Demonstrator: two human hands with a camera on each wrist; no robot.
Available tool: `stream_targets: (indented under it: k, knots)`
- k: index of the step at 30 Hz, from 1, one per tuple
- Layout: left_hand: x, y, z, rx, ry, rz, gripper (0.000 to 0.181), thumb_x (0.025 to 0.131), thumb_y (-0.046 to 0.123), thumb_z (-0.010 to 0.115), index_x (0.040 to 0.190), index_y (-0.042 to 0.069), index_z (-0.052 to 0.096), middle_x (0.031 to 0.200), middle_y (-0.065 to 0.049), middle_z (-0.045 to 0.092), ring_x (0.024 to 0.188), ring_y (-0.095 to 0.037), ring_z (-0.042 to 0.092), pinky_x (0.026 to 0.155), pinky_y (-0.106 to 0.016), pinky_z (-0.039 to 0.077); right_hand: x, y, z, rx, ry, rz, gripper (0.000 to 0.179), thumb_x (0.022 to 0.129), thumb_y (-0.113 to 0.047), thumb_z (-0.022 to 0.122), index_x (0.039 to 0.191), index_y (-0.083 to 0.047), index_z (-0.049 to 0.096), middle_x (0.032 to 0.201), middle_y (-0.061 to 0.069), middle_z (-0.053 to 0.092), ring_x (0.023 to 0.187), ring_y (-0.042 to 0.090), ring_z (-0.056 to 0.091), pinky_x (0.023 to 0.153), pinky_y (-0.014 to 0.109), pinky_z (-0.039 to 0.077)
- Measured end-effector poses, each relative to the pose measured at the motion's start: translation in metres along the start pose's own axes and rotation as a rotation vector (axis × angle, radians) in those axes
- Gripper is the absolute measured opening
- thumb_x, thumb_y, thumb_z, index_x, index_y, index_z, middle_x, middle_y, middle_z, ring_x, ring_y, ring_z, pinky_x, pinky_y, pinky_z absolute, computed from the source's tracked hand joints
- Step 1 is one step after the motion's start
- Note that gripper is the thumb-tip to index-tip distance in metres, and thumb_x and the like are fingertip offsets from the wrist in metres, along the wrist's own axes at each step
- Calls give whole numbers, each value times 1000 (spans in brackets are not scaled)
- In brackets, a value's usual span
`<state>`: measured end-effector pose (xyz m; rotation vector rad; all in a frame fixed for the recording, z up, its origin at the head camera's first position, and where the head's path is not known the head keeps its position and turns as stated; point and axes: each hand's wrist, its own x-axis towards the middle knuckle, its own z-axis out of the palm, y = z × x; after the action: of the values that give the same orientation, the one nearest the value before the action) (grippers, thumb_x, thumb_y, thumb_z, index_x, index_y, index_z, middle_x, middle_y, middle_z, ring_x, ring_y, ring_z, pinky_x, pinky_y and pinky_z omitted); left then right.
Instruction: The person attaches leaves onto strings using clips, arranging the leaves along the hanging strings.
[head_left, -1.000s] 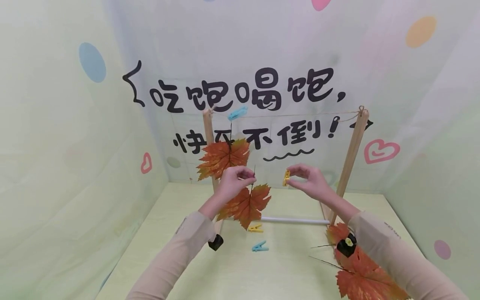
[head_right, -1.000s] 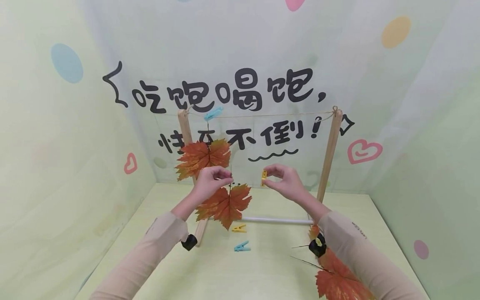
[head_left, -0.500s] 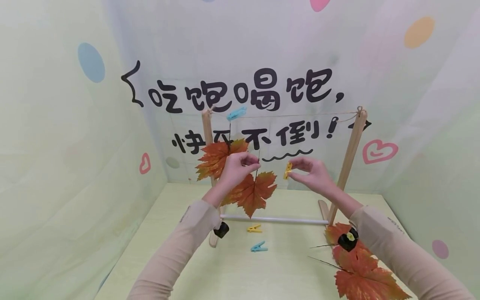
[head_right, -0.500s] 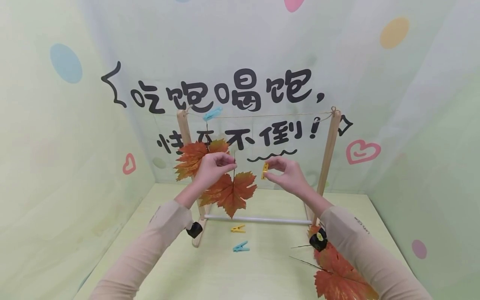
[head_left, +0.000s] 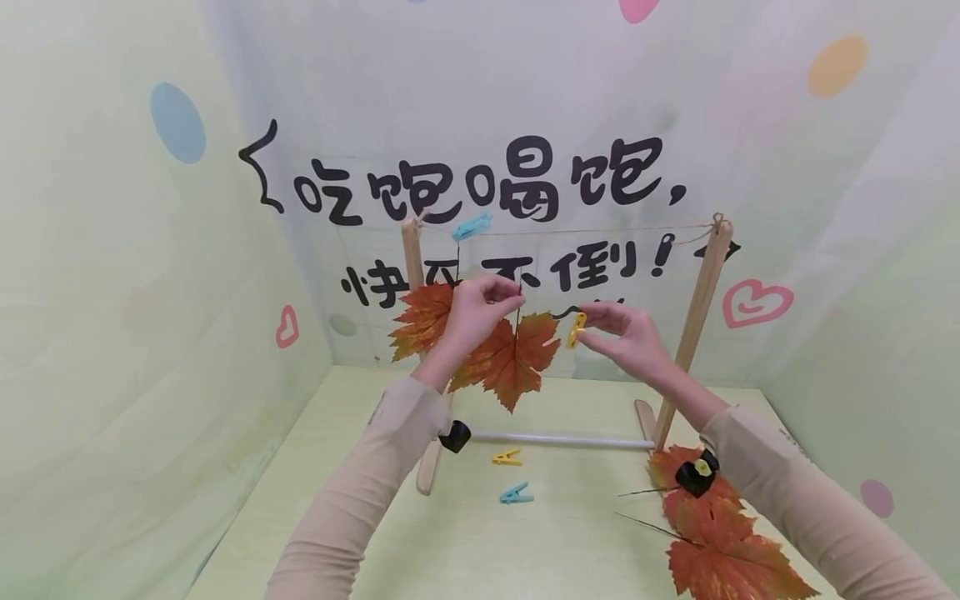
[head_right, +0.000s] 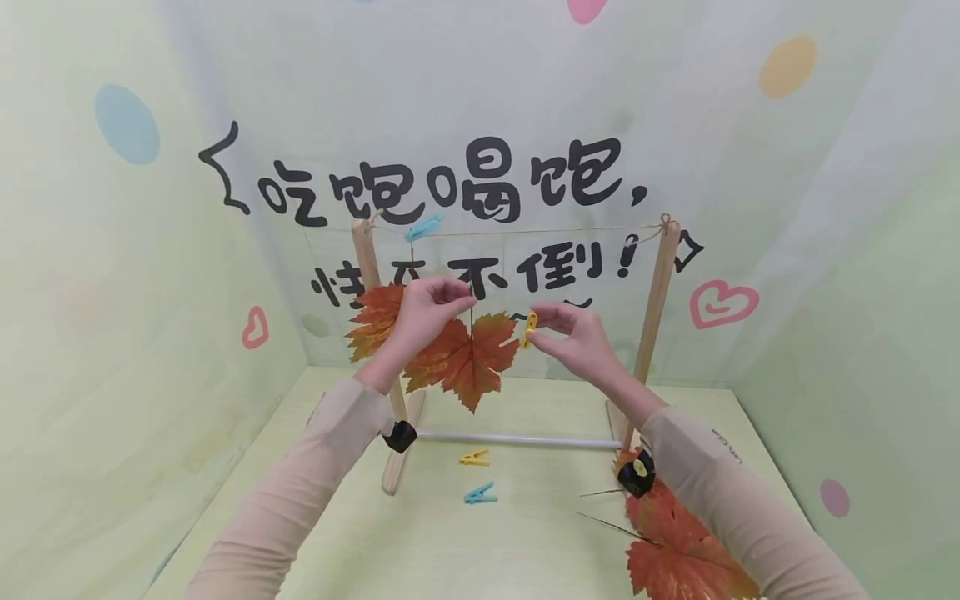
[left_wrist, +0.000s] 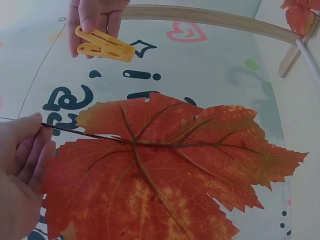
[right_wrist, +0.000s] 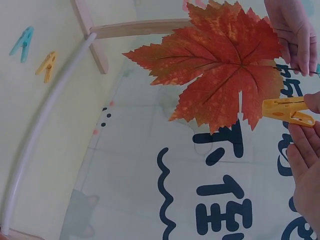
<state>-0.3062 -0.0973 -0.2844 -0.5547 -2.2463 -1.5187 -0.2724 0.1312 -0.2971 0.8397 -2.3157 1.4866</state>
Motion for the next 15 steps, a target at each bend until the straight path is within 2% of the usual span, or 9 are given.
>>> stream_targets:
  k: [4, 9, 15]
  knots:
    - [8, 3, 0, -1, 30, -4, 17, 80, 12, 69, 91, 1, 69, 85, -10, 67, 73, -16, 59, 64, -20, 50, 3, 15, -2, -11, 6, -12, 33, 78, 1, 68, 109, 7, 59, 102, 21, 64, 93, 28, 62, 82, 16, 47]
    - [16, 4, -1, -22, 55, -26, 16, 81, 13, 68, 92, 1, 68, 85, -10, 67, 72, -16, 58, 62, -19, 48, 6, 21, -3, -28, 21, -57, 31, 78, -3, 69, 106, 5, 60, 100, 18, 65, 90, 20, 63, 81, 17, 48]
    - [25, 4, 0, -20, 74, -20, 16, 81, 12, 68, 92, 1, 69, 85, -11, 67, 71, -16, 56, 60, -18, 46, 7, 17, -5, -10, 27, -60, 31, 77, -4, 70, 106, 4, 61, 98, 18, 65, 90, 25, 63, 79, 17, 48]
